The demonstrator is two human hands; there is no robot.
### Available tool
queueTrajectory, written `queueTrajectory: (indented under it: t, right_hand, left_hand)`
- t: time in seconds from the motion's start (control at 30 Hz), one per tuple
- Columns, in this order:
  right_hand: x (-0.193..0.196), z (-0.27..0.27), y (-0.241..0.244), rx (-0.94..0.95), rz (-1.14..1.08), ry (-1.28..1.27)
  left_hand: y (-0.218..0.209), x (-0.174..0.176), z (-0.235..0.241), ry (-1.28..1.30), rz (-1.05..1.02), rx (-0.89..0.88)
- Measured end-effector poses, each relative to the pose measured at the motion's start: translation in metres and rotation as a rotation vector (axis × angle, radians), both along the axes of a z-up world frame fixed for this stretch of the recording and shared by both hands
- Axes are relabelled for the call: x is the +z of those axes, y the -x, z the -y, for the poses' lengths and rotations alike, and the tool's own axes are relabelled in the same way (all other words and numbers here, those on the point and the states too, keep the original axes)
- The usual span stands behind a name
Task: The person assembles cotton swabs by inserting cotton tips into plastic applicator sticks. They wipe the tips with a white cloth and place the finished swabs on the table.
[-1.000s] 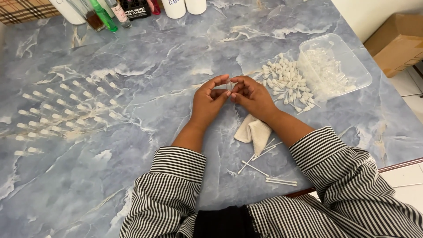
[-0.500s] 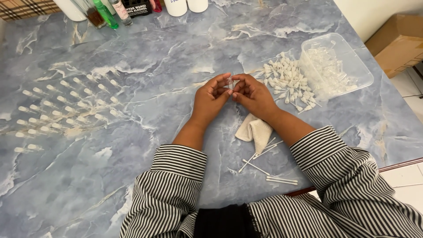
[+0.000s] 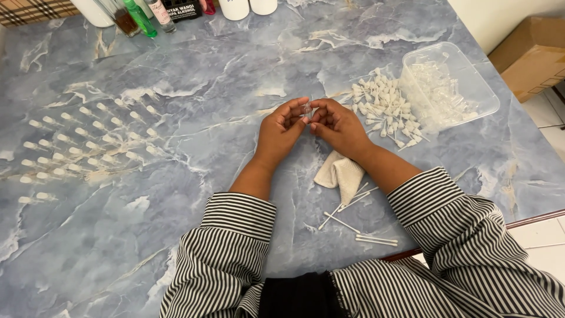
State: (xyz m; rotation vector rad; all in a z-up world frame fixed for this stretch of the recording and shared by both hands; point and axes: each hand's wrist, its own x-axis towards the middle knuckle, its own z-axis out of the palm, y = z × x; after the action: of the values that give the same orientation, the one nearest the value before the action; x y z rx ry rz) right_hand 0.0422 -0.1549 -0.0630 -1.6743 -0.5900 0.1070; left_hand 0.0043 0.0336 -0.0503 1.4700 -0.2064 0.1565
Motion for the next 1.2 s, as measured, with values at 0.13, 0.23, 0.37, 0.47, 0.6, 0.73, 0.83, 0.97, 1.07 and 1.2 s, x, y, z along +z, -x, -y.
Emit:
queueTrajectory:
  t: [0.13, 0.23, 0.37, 0.47, 0.6, 0.73, 0.83, 0.97, 1.07, 1.2]
  right_hand:
    - [0.002, 0.000, 0.001, 0.002, 0.007, 0.013]
    - [0.003, -0.001, 0.002, 0.000, 0.008, 0.010]
    - [0.005, -0.001, 0.004, -0.001, 0.017, 0.005]
    - [0.003, -0.002, 0.004, 0.003, 0.040, 0.010]
    - [0.009, -0.003, 0.010, -0.006, 0.110, 0.048]
    - [0.010, -0.002, 0.008, -0.039, 0.144, 0.050]
    - [0.006, 0.001, 0.004, -0.069, 0.173, 0.043]
    - [0.007, 0.001, 0.003, -0.158, 0.277, 0.078]
    - [0.011, 0.001, 0.003, -0.176, 0.317, 0.082]
    - [0.009, 0.001, 0.003, -0.149, 0.294, 0.018]
  left_hand:
    - [0.000, 0.001, 0.001, -0.005, 0.002, 0.003]
    - [0.001, 0.002, 0.001, -0.013, 0.002, 0.009]
    - [0.001, 0.001, 0.003, -0.007, 0.003, 0.025]
    - [0.003, 0.001, 0.003, -0.011, 0.005, 0.042]
    - [-0.001, -0.004, 0.002, -0.031, 0.003, 0.088]
    - [0.000, -0.005, 0.004, -0.047, 0.018, 0.115]
    - [0.000, -0.005, 0.007, -0.086, 0.033, 0.128]
    - [0.002, -0.002, 0.008, -0.133, 0.064, 0.131]
    - [0.002, -0.001, 0.008, -0.139, 0.065, 0.128]
    - [0.001, -0.004, 0.008, -0.129, 0.071, 0.134]
